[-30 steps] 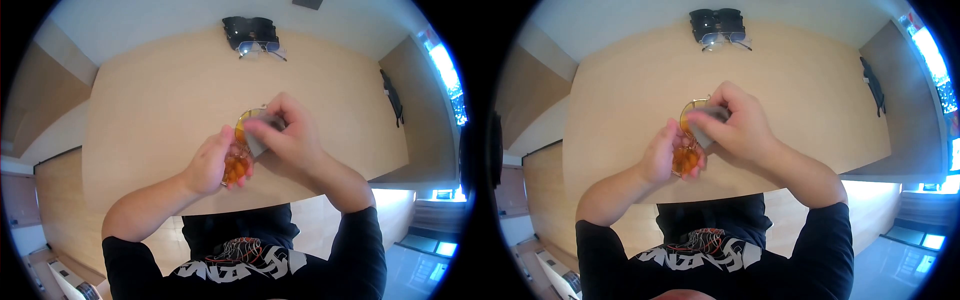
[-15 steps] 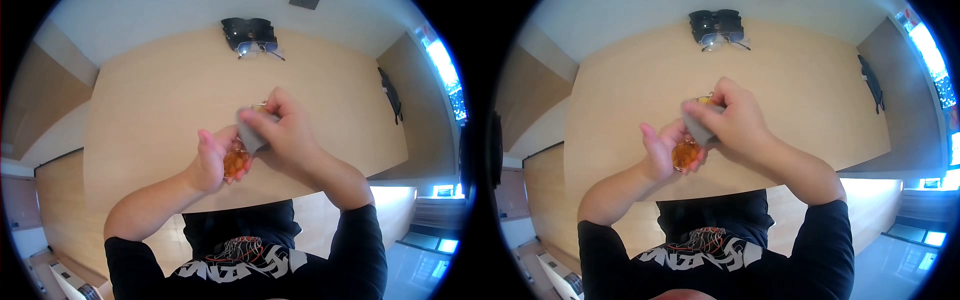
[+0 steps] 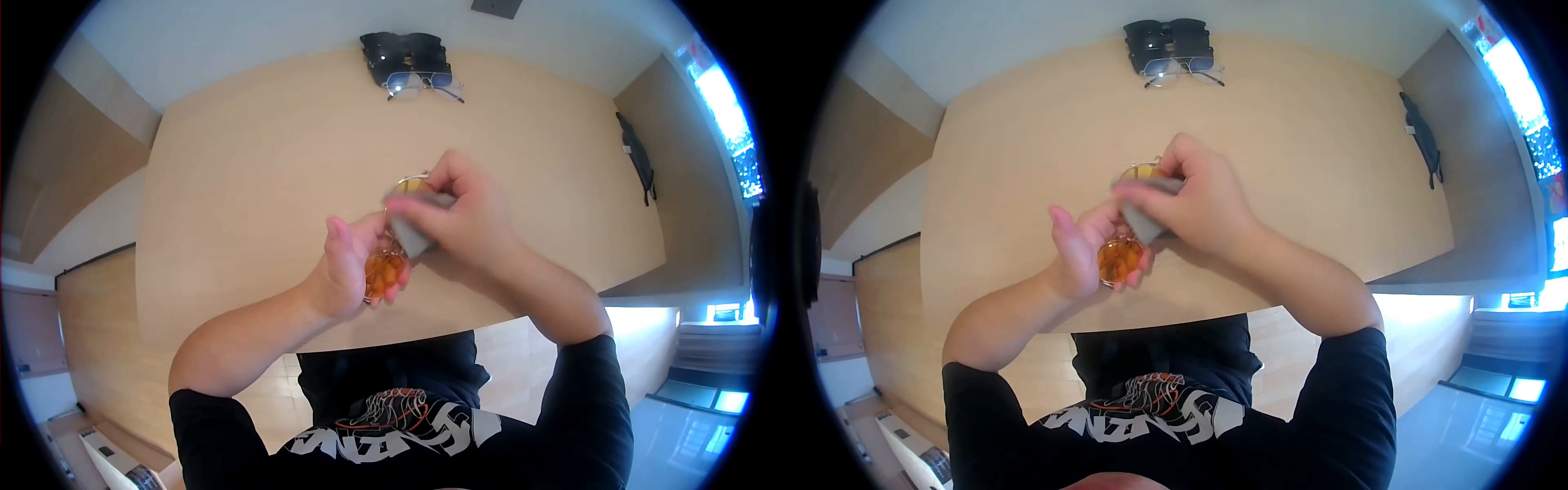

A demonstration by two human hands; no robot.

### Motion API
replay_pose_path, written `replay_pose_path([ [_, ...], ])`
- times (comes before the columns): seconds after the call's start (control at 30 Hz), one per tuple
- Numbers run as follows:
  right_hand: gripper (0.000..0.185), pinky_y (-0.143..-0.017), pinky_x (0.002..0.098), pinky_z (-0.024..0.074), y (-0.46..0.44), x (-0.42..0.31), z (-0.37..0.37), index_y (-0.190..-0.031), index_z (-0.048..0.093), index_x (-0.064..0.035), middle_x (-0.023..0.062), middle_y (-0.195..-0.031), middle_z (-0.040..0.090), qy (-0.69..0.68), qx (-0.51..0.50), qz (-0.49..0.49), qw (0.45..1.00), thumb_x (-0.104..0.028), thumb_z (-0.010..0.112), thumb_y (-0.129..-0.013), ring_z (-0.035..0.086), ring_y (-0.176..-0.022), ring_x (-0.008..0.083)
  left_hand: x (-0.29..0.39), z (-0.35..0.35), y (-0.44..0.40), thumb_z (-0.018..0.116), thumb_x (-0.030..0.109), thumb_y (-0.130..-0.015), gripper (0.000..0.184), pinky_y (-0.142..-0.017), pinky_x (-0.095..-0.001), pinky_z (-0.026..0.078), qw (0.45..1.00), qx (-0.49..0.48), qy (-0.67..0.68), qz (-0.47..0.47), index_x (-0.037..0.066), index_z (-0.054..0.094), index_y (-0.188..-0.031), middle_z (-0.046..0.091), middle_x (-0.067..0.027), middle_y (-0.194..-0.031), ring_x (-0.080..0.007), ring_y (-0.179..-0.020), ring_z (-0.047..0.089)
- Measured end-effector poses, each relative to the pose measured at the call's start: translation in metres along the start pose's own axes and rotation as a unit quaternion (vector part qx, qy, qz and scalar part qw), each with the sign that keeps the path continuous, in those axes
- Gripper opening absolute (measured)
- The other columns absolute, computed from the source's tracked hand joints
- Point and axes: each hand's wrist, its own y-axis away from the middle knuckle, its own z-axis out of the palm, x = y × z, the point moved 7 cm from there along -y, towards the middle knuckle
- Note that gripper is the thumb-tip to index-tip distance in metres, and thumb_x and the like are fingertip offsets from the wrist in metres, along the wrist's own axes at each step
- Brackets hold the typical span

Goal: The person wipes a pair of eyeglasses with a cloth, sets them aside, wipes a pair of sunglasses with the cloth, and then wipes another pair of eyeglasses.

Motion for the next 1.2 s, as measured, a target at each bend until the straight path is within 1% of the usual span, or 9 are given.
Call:
replay_pose_path([
  [0.1,0.041,-0.052,0.0260,0.0439,0.004,-0.023,0.000,-0.072,0.047,-0.0032,0.0045,-0.066,0.055,0.057,0.012,-0.061,0.996,-0.029,0.078,-0.081,0.050,-0.062,0.0082,-0.002,-0.003,0.000,0.005,0.101,-0.054,0.126,-0.040,-0.0217,0.040,1.000,0.009,-0.001,0.004,0.000,0.048,-0.116,0.058,-0.0115,-0.073,-0.0132,-0.052,0.054],
  [0.2,0.043,-0.054,0.0266,0.0450,0.002,0.020,0.009,-0.073,0.048,-0.0037,0.0048,-0.069,0.056,-0.278,0.013,0.129,0.952,-0.030,0.083,-0.074,0.052,-0.064,0.0091,-0.007,-0.007,-0.003,0.005,0.102,-0.053,0.127,-0.039,-0.0234,0.041,1.000,-0.012,0.008,-0.001,-0.001,0.048,-0.115,0.059,-0.0146,-0.073,-0.0161,-0.052,0.056],
  [0.3,0.042,-0.055,0.0262,0.0450,0.001,0.021,0.012,-0.074,0.049,-0.0036,0.0045,-0.070,0.057,-0.307,0.006,0.136,0.942,-0.028,0.083,-0.075,0.052,-0.064,0.0091,-0.007,-0.007,-0.003,0.006,0.101,-0.054,0.126,-0.040,-0.0241,0.042,0.999,-0.040,0.023,-0.003,-0.001,0.047,-0.116,0.059,-0.0158,-0.074,-0.0177,-0.052,0.056],
  [0.4,0.033,-0.053,0.0255,0.0438,0.001,-0.011,0.003,-0.076,0.050,-0.0027,0.0031,-0.072,0.057,-0.013,-0.015,-0.042,0.999,-0.023,0.074,-0.085,0.052,-0.065,0.0080,-0.002,-0.005,-0.001,0.007,0.101,-0.055,0.126,-0.040,-0.0248,0.042,0.999,-0.025,0.023,-0.003,-0.001,0.046,-0.119,0.059,-0.0165,-0.075,-0.0187,-0.053,0.056],
  [0.6,0.026,-0.055,0.0253,0.0433,0.001,0.013,0.006,-0.079,0.053,-0.0021,0.0021,-0.074,0.056,-0.200,-0.037,0.102,0.974,-0.021,0.066,-0.092,0.051,-0.067,0.0086,-0.007,-0.008,-0.003,0.010,0.101,-0.057,0.126,-0.040,-0.0241,0.041,0.997,-0.060,0.041,0.007,-0.001,0.047,-0.120,0.059,-0.0161,-0.075,-0.0180,-0.053,0.055],
  [0.9,0.023,-0.059,0.0237,0.0434,0.003,0.004,0.010,-0.082,0.056,-0.0031,0.0007,-0.075,0.056,-0.373,-0.065,0.160,0.911,-0.020,0.058,-0.097,0.050,-0.068,0.0073,-0.008,-0.008,-0.001,0.011,0.100,-0.058,0.122,-0.041,-0.0258,0.042,0.992,-0.100,0.070,0.013,0.000,0.050,-0.117,0.059,-0.0182,-0.080,-0.0195,-0.055,0.056],
  [1.0,0.021,-0.060,0.0234,0.0439,0.006,-0.005,0.013,-0.083,0.055,-0.0031,0.0012,-0.075,0.057,-0.372,-0.073,0.188,0.906,-0.020,0.062,-0.094,0.051,-0.069,0.0083,-0.009,-0.008,0.001,0.006,0.100,-0.058,0.124,-0.041,-0.0228,0.041,0.993,-0.076,0.085,-0.013,0.000,0.050,-0.115,0.059,-0.0150,-0.079,-0.0157,-0.054,0.056],
  [1.07,0.022,-0.059,0.0232,0.0439,0.005,-0.004,0.007,-0.083,0.054,-0.0032,0.0029,-0.076,0.058,-0.184,-0.065,0.048,0.980,-0.020,0.065,-0.092,0.052,-0.068,0.0090,-0.009,-0.009,0.001,0.004,0.099,-0.058,0.124,-0.041,-0.0213,0.041,0.994,-0.058,0.091,-0.021,-0.001,0.051,-0.114,0.060,-0.0135,-0.078,-0.0140,-0.054,0.056],
  [1.2,0.025,-0.061,0.0239,0.0451,0.005,-0.012,0.001,-0.080,0.050,-0.0072,0.0011,-0.078,0.058,-0.027,-0.062,-0.031,0.997,-0.015,0.072,-0.085,0.053,-0.069,0.0063,-0.008,-0.010,-0.001,0.003,0.098,-0.060,0.123,-0.040,-0.0222,0.041,0.993,-0.050,0.103,-0.010,0.000,0.052,-0.115,0.060,-0.0140,-0.077,-0.0161,-0.053,0.056],
])
